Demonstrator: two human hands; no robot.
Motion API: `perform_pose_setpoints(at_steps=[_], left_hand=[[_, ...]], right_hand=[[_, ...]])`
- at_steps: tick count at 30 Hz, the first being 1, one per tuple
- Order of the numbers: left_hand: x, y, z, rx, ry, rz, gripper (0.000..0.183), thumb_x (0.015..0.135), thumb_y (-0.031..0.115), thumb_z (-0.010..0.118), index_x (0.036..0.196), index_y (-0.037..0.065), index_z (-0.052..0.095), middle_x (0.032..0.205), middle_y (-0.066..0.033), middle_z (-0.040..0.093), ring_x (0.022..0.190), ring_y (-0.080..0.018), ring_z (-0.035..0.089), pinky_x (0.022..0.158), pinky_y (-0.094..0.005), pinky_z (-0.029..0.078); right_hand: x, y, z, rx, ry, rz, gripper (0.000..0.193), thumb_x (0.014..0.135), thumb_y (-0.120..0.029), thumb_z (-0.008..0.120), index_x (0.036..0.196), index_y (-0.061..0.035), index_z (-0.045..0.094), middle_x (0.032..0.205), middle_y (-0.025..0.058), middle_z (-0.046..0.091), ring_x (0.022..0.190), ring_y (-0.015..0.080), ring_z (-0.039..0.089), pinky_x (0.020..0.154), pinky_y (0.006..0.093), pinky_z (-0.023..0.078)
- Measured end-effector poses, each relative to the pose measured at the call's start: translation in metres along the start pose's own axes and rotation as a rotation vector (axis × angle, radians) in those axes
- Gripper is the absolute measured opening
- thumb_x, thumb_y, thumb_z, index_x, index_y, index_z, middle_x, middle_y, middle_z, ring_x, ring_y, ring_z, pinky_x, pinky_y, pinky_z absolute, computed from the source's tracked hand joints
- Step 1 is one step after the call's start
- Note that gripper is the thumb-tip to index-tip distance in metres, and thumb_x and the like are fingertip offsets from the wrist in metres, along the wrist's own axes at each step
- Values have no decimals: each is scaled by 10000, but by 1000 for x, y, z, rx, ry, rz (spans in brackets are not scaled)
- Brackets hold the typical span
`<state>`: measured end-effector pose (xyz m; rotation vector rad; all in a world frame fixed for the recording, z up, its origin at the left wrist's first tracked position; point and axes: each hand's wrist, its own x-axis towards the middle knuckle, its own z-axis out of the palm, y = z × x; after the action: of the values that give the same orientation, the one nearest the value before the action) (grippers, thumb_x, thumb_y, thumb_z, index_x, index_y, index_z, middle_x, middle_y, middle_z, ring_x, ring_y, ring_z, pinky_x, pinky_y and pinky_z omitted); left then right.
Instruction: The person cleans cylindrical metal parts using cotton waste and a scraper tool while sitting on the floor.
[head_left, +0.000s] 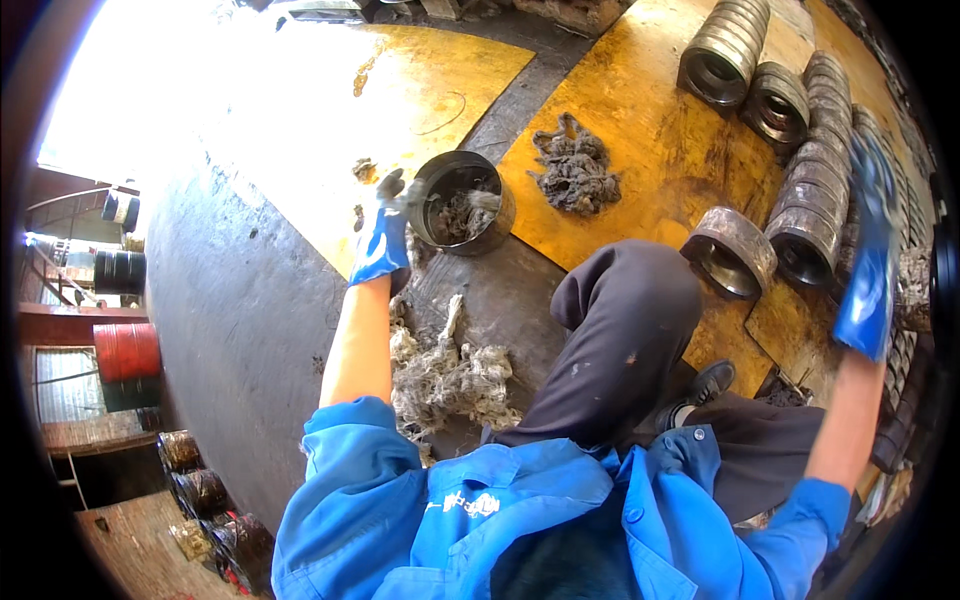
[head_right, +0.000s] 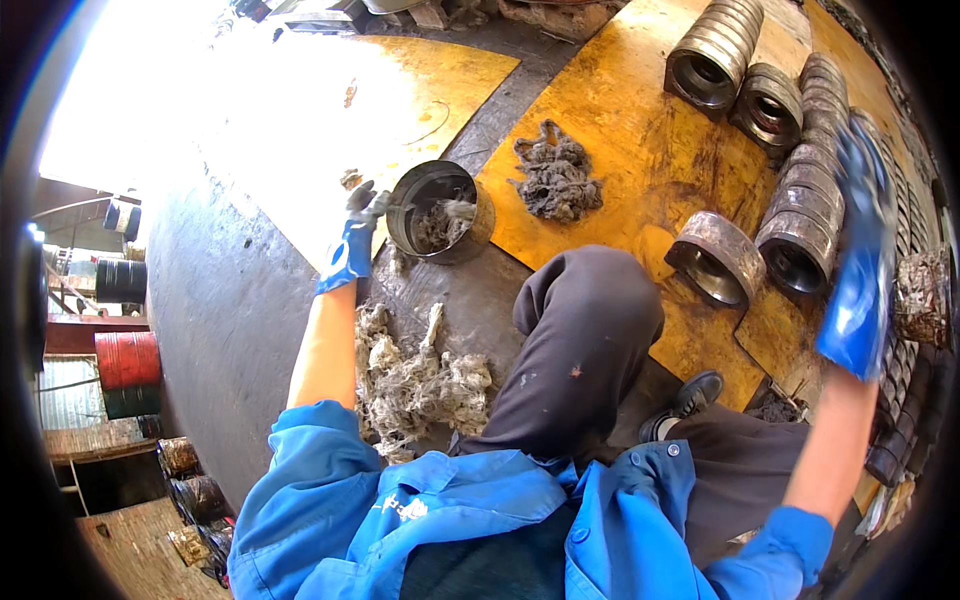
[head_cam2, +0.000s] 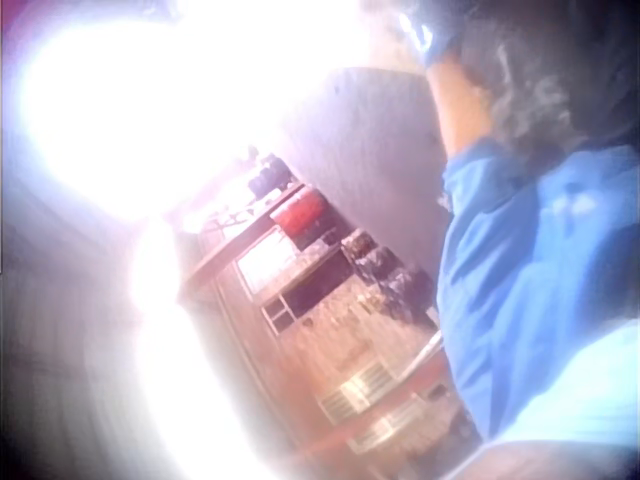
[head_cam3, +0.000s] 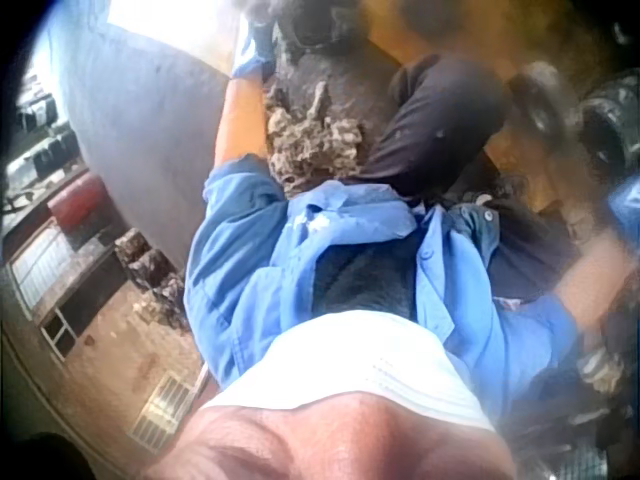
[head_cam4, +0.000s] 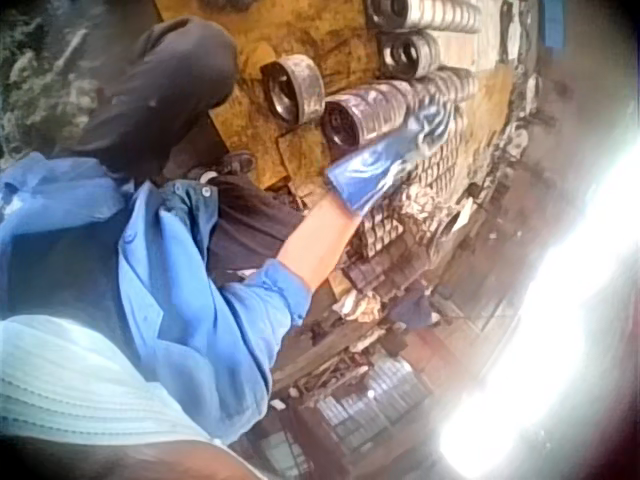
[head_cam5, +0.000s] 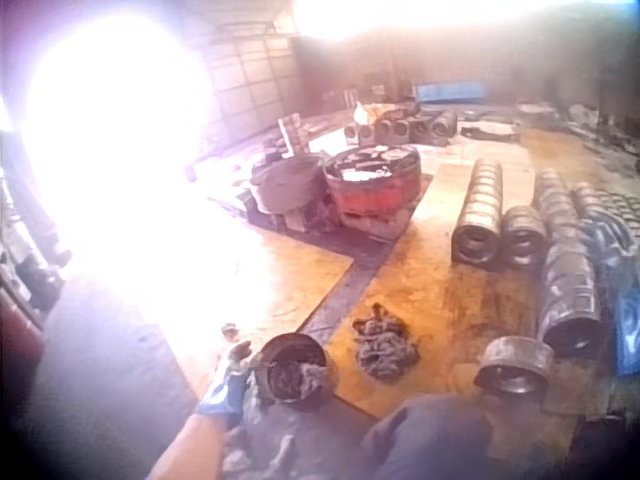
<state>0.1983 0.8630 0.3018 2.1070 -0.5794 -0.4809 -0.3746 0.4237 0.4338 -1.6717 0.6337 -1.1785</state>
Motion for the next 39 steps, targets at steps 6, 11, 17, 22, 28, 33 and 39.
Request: perform_pose_setpoints(at_steps=[6, 11, 17, 22, 28, 33, 39], left_hand=[[18, -78, 18, -300, -22, -165, 614, 960, 365, 656, 1453, 46, 476, 1368, -125, 585, 1191, -252, 588, 992, -364, 490], [-14, -177, -47, -545, 51, -656, 552, 1078, 445, 333, 1572, 200, 299, 1642, -69, 300, 1470, -243, 357, 1163, -358, 337], [1, -152, -50, -448, 235, -732, 583, 1043, 518, 413, 1534, 208, 356, 1579, -82, 406, 1422, -200, 418, 1003, -290, 420], [94, -77, -48, -231, 243, -411, 547, 1041, 511, 414, 1451, 151, 455, 1531, -80, 457, 1341, -208, 485, 1005, -312, 410], [129, 84, 51, 260, 192, 308, 529, 1049, 467, 401, 1464, 142, 446, 1534, -89, 454, 1357, -221, 471, 1037, -329, 398], [109, 209, 154, 400, 30, 779, 515, 1056, 430, 390, 1475, 135, 438, 1537, -96, 452, 1370, -232, 459, 1063, -344, 388], [93, 268, 201, 459, -108, 972, 500, 1064, 386, 377, 1487, 126, 429, 1540, -105, 449, 1386, -246, 445, 1096, -361, 375]], right_hand=[[-271, 45, -370, -471, 399, 366, 432, 1040, -257, 535, 1414, -43, 537, 1317, 99, 623, 1153, 164, 612, 959, 289, 490], [-507, 91, -300, -702, 565, 724, 345, 1041, -234, 548, 1295, -10, 614, 1167, 87, 684, 1035, 157, 647, 840, 292, 534], [-708, 67, -217, -717, 796, 981, 370, 1027, -272, 544, 1252, 9, 629, 1150, 146, 684, 1063, 234, 639, 880, 344, 516], [-752, 31, -121, -816, 809, 1330, 429, 996, -345, 554, 1280, -31, 623, 1214, 203, 671, 1104, 348, 639, 925, 417, 494], [-748, 43, -85, -874, 770, 1537, 424, 963, -381, 564, 1199, -43, 665, 1182, 230, 680, 1104, 437, 626, 909, 455, 510], [-747, 62, -64, -919, 671, 1842, 481, 949, -458, 545, 1103, -35, 716, 1113, 251, 682, 1060, 456, 640, 911, 481, 532], [-657, 56, -61, -915, 512, 1928, 491, 956, -561, 494, 1098, -170, 755, 1089, 183, 722, 1023, 375, 696, 896, 466, 549]])
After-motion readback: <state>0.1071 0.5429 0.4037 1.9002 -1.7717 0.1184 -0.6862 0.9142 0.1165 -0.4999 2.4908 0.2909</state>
